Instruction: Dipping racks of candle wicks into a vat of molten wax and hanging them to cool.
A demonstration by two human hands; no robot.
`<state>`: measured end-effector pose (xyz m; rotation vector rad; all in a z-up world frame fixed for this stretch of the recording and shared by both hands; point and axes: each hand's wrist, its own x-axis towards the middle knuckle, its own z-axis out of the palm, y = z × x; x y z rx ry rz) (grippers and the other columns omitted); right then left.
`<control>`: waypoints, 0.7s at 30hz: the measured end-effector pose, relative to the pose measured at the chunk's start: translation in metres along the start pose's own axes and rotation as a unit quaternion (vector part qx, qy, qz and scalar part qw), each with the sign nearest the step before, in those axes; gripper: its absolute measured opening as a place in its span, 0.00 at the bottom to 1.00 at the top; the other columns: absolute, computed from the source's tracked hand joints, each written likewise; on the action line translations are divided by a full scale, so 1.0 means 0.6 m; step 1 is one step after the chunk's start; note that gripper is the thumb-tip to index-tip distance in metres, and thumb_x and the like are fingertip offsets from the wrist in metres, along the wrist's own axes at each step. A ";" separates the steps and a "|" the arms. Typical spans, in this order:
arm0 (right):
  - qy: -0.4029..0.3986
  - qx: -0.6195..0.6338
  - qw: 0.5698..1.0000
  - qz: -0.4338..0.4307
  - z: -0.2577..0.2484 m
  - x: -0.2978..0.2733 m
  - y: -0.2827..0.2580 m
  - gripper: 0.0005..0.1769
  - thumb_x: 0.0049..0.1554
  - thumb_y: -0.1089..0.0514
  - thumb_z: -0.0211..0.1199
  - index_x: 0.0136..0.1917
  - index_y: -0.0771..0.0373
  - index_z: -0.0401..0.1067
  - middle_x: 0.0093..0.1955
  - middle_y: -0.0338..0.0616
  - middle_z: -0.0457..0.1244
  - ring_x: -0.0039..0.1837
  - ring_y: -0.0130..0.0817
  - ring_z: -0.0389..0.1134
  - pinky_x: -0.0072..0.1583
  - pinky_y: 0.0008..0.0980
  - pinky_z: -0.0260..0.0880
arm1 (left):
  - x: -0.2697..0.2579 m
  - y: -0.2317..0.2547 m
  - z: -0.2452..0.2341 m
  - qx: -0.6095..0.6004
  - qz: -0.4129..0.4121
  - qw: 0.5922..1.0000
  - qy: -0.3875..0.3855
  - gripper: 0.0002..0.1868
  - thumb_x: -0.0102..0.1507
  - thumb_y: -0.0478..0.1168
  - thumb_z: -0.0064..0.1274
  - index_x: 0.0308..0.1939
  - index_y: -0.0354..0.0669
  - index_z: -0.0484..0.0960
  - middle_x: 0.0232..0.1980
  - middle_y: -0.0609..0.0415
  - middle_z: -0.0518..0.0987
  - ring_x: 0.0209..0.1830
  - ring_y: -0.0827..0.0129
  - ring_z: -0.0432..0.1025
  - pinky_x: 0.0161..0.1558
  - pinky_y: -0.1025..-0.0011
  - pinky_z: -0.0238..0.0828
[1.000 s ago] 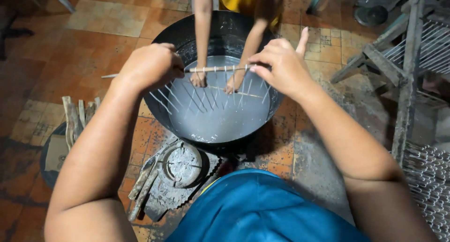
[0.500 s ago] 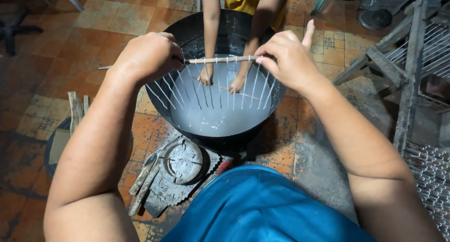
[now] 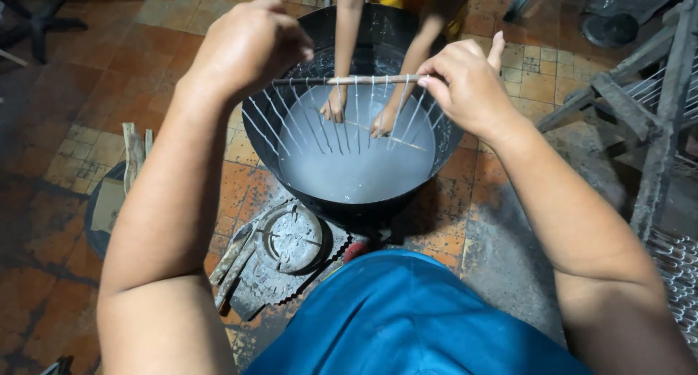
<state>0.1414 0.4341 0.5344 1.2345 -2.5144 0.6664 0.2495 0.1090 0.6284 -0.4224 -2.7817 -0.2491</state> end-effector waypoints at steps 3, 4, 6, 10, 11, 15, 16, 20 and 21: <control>0.000 -0.002 1.000 -0.003 0.004 0.006 0.001 0.03 0.65 0.55 0.66 0.48 0.53 0.77 0.48 0.34 0.66 0.64 0.45 0.63 0.70 0.86 0.25 | 0.022 0.007 0.036 0.009 0.052 0.996 0.071 0.06 0.64 0.40 0.68 0.44 0.59 0.91 0.40 0.57 0.77 0.37 0.52 0.74 0.27 0.53 0.66; 0.000 -0.002 1.000 -0.003 0.004 0.008 -0.001 0.03 0.65 0.55 0.66 0.48 0.53 0.77 0.48 0.34 0.66 0.64 0.45 0.63 0.70 0.86 0.25 | 0.033 0.021 0.046 0.009 0.051 0.996 0.071 0.06 0.64 0.40 0.68 0.44 0.59 0.91 0.40 0.57 0.77 0.37 0.52 0.74 0.27 0.53 0.66; -0.008 0.002 1.000 0.000 0.004 0.012 -0.004 0.06 0.67 0.54 0.65 0.48 0.55 0.76 0.48 0.36 0.66 0.63 0.46 0.63 0.70 0.87 0.26 | 0.054 0.051 0.066 -0.053 0.031 0.998 0.030 0.06 0.65 0.49 0.66 0.44 0.58 0.90 0.42 0.57 0.76 0.41 0.55 0.75 0.28 0.52 0.66; -0.001 -0.001 1.000 0.001 0.001 0.016 -0.018 0.07 0.66 0.53 0.65 0.47 0.57 0.76 0.49 0.37 0.67 0.63 0.47 0.63 0.71 0.85 0.27 | 0.092 0.079 0.121 -0.044 0.046 0.998 0.019 0.09 0.65 0.51 0.64 0.42 0.54 0.92 0.38 0.56 0.72 0.36 0.55 0.73 0.26 0.51 0.71; -0.002 0.002 1.000 0.003 0.000 0.017 -0.023 0.07 0.66 0.54 0.65 0.47 0.56 0.76 0.49 0.37 0.67 0.63 0.47 0.63 0.72 0.84 0.26 | 0.100 0.079 0.134 -0.031 0.059 0.998 0.006 0.08 0.66 0.50 0.62 0.41 0.56 0.92 0.38 0.57 0.73 0.40 0.55 0.72 0.29 0.53 0.70; 0.008 -0.009 1.000 -0.011 0.001 0.019 -0.023 0.07 0.67 0.53 0.64 0.48 0.56 0.77 0.50 0.37 0.67 0.63 0.47 0.63 0.72 0.84 0.25 | 0.113 0.087 0.152 -0.021 0.080 0.997 -0.010 0.08 0.66 0.47 0.59 0.41 0.54 0.92 0.39 0.54 0.75 0.44 0.52 0.70 0.30 0.49 0.70; 0.008 -0.009 1.000 -0.009 0.001 0.019 -0.025 0.07 0.67 0.53 0.64 0.48 0.56 0.77 0.50 0.37 0.67 0.63 0.47 0.63 0.72 0.84 0.25 | 0.113 0.087 0.153 -0.022 0.082 0.996 -0.010 0.08 0.66 0.47 0.59 0.41 0.54 0.92 0.39 0.54 0.75 0.44 0.52 0.70 0.30 0.49 0.70; -0.015 0.001 1.000 0.018 -0.004 0.024 -0.033 0.08 0.67 0.51 0.63 0.48 0.55 0.77 0.50 0.37 0.66 0.65 0.46 0.62 0.73 0.81 0.21 | 0.110 0.089 0.144 -0.042 0.063 0.997 -0.014 0.06 0.63 0.48 0.64 0.39 0.56 0.90 0.41 0.55 0.77 0.45 0.52 0.71 0.29 0.50 0.70; -0.025 0.000 0.999 0.030 -0.005 0.025 -0.035 0.09 0.67 0.51 0.63 0.47 0.54 0.77 0.49 0.36 0.66 0.65 0.46 0.62 0.73 0.80 0.22 | 0.108 0.091 0.139 -0.058 0.037 0.997 -0.033 0.07 0.63 0.50 0.65 0.41 0.58 0.90 0.40 0.56 0.74 0.48 0.53 0.71 0.31 0.50 0.71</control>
